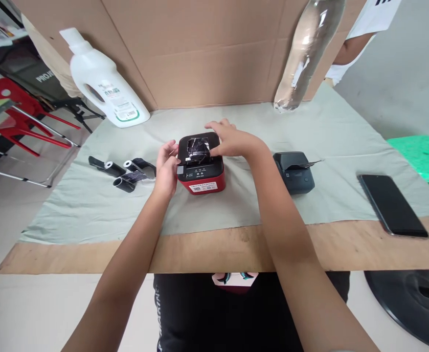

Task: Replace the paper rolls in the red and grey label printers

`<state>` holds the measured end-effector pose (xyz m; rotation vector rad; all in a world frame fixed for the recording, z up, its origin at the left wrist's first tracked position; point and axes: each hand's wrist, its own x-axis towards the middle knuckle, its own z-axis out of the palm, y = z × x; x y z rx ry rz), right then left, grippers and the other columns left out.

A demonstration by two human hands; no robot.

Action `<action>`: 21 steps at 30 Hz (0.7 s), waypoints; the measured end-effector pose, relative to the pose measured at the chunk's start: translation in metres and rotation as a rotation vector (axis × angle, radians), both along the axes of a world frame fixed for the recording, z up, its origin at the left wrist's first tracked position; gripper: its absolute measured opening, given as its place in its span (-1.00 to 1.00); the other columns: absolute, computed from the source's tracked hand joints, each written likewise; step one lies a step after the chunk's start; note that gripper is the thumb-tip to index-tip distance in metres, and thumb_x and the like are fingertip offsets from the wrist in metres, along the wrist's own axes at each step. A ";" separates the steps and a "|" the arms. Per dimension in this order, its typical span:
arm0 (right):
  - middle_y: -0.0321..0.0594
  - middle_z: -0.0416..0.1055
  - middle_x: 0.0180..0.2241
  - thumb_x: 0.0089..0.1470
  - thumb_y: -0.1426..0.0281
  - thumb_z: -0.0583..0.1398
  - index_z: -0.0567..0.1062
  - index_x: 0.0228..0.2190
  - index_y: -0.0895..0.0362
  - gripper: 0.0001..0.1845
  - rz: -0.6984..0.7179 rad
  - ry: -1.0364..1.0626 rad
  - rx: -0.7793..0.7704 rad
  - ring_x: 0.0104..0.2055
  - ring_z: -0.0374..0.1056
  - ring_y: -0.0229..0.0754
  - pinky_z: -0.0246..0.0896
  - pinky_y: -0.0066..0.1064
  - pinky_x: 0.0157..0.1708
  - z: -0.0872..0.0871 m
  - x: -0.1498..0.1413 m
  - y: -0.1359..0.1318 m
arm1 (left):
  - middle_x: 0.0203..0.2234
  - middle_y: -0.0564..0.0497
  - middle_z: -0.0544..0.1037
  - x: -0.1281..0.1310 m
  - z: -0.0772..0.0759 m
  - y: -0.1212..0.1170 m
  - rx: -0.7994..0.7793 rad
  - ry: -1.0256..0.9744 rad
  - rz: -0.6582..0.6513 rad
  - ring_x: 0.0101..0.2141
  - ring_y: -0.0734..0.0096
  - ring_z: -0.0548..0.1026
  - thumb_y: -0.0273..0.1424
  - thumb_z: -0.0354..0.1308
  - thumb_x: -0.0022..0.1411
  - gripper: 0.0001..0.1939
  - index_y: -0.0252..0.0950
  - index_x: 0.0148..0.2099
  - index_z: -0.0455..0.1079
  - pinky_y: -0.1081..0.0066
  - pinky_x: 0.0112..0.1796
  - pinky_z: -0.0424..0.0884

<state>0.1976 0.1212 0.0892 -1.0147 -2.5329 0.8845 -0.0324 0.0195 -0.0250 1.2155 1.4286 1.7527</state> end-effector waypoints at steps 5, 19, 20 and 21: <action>0.02 0.64 0.03 0.09 0.13 0.46 0.52 0.22 0.03 -0.29 -0.040 -0.041 -0.383 -0.09 0.60 0.11 0.55 -0.08 -0.09 0.002 0.017 0.007 | 0.19 -0.10 0.54 -0.003 -0.010 0.007 -0.020 -0.095 -0.083 0.14 0.17 0.55 -0.21 0.25 0.26 -0.47 -0.05 0.26 0.36 0.29 -0.03 0.55; -0.01 0.52 0.26 0.16 -0.07 0.36 0.35 0.35 -0.02 -0.15 -0.056 0.307 -0.191 0.18 0.56 0.16 0.53 0.01 0.13 -0.053 0.024 -0.081 | 0.18 -0.03 0.64 0.046 -0.006 -0.010 -0.015 -0.340 -0.128 0.30 0.09 0.50 0.02 0.05 0.38 -0.37 -0.05 0.39 0.40 0.06 0.28 0.45; 0.00 0.47 0.32 0.07 -0.03 0.44 0.35 0.35 -0.02 -0.08 -0.016 0.314 -0.162 0.25 0.51 0.20 0.48 0.05 0.20 -0.048 0.030 -0.081 | 0.17 -0.01 0.65 0.050 0.000 -0.007 -0.020 -0.356 -0.128 0.30 0.08 0.49 -0.02 0.08 0.38 -0.39 -0.05 0.39 0.41 0.06 0.28 0.45; -0.01 0.46 0.33 0.00 0.01 0.49 0.38 0.33 -0.02 -0.05 0.010 0.308 -0.145 0.28 0.48 0.24 0.45 0.08 0.23 -0.039 0.037 -0.078 | 0.17 0.00 0.65 0.055 0.007 0.000 -0.012 -0.355 -0.136 0.31 0.08 0.49 -0.04 0.09 0.39 -0.41 -0.05 0.38 0.43 0.06 0.30 0.44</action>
